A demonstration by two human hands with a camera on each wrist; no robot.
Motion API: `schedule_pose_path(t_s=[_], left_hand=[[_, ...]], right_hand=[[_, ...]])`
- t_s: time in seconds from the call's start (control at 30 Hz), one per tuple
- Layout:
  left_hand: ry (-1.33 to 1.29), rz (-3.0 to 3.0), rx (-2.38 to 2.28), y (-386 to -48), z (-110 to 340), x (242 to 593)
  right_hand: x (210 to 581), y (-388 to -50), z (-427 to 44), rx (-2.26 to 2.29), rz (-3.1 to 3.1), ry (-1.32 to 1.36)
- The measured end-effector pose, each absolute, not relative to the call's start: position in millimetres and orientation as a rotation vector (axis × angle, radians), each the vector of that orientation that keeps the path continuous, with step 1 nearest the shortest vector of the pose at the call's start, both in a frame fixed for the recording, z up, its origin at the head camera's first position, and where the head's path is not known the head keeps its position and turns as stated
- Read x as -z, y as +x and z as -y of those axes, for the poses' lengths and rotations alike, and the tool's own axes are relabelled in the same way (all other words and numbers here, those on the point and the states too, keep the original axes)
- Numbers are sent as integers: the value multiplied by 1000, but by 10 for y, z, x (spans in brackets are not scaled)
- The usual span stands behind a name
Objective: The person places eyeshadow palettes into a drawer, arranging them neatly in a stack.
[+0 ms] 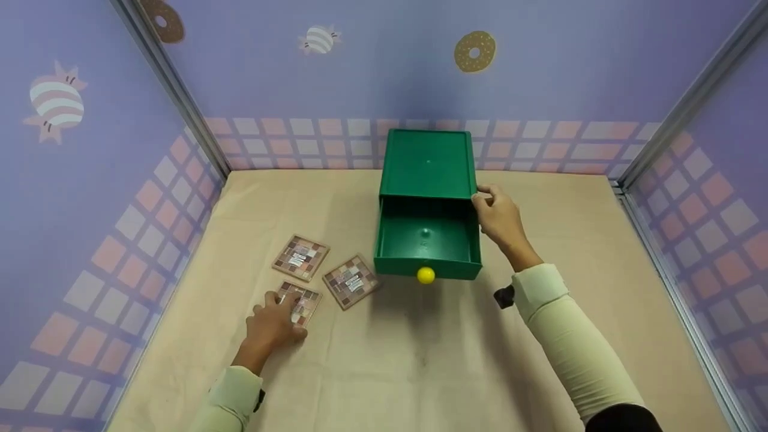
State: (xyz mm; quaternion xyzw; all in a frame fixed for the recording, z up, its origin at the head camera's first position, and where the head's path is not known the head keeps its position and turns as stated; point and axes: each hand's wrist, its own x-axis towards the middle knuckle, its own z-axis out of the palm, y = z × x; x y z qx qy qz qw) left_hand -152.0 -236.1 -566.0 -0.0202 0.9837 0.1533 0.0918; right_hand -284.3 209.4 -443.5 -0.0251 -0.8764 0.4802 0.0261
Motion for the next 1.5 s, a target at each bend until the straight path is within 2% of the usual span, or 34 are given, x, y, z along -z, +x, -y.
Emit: schedule_pose_path(t_s=[0.43,0.8,1.1,1.5], left_hand=[[-81,-2984,-511,-1497,2381,5647],[-51,-3053,-562,-1522,2357,5482],[90,-3160,-752,-1615,2247,5169],[377,-3234,-908,-1835,1921,4528]], right_hand=[[4440,-2847,-2089,-1463,2710,-71],[4425,-2838,-2091,-1453,2713,-59],[4429,-2838,-2092,-1455,2722,-54],[4433,-2848,-2103,-1455,2713,-51]])
